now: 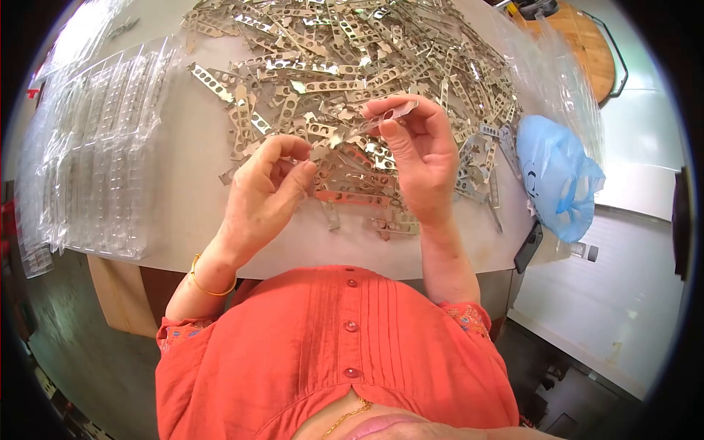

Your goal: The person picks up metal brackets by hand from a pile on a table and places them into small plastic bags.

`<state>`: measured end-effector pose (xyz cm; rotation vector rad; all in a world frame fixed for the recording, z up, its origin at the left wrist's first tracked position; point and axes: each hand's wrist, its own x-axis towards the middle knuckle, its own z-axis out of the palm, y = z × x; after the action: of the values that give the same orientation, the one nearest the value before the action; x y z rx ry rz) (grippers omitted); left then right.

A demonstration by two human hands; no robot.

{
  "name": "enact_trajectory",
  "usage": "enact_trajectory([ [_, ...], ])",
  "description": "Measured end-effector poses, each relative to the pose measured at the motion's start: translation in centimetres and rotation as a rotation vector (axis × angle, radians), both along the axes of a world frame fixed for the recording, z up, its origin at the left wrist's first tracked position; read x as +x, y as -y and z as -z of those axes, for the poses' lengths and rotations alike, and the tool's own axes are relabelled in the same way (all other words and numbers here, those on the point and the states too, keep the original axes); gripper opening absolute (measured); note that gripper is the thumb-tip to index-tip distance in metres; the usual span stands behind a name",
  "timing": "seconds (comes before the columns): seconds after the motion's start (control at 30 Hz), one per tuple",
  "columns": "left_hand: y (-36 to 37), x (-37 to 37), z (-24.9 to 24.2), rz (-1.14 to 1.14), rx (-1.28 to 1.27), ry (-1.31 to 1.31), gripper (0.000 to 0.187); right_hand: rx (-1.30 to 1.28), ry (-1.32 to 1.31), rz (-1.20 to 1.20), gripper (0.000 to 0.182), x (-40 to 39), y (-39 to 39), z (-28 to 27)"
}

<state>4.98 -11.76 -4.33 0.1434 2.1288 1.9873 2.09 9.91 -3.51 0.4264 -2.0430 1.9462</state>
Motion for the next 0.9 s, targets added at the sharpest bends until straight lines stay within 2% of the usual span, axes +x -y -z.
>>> enact_trajectory([
  [0.03, -0.2, 0.0, -0.4, 0.004, -0.001, 0.002, 0.021, -0.149, 0.119, -0.073, 0.022, 0.2, -0.2, -0.2],
  [0.1, -0.6, -0.1, -1.4, 0.094, 0.162, 0.243, 0.032, -0.361, 0.306, -0.199, 0.02, 0.8, -0.5, -0.3],
  [0.13, -0.7, -0.1, -1.2, 0.095, 0.159, 0.247, 0.032, -0.364, 0.31, -0.197, 0.02, 1.0, -0.4, -0.3],
  [0.2, -1.0, 0.1, -0.4, 0.14, 0.382, 0.367, 0.034, -0.45, 0.445, -0.248, 0.021, 1.5, -0.3, -0.3],
  [0.33, -0.9, 0.3, 0.3, 0.201, 0.487, 0.442, 0.032, -0.519, 0.523, -0.224, 0.025, 2.0, -0.3, 0.4],
  [0.53, -1.0, 0.8, 0.4, 0.255, 0.506, 0.511, 0.03, -0.499, 0.605, -0.248, 0.027, 2.2, -0.9, 0.6],
  [0.9, -1.4, 0.5, 1.4, 0.33, 0.642, 0.605, 0.026, -0.46, 0.583, -0.225, 0.03, 2.5, -1.4, 1.2],
])
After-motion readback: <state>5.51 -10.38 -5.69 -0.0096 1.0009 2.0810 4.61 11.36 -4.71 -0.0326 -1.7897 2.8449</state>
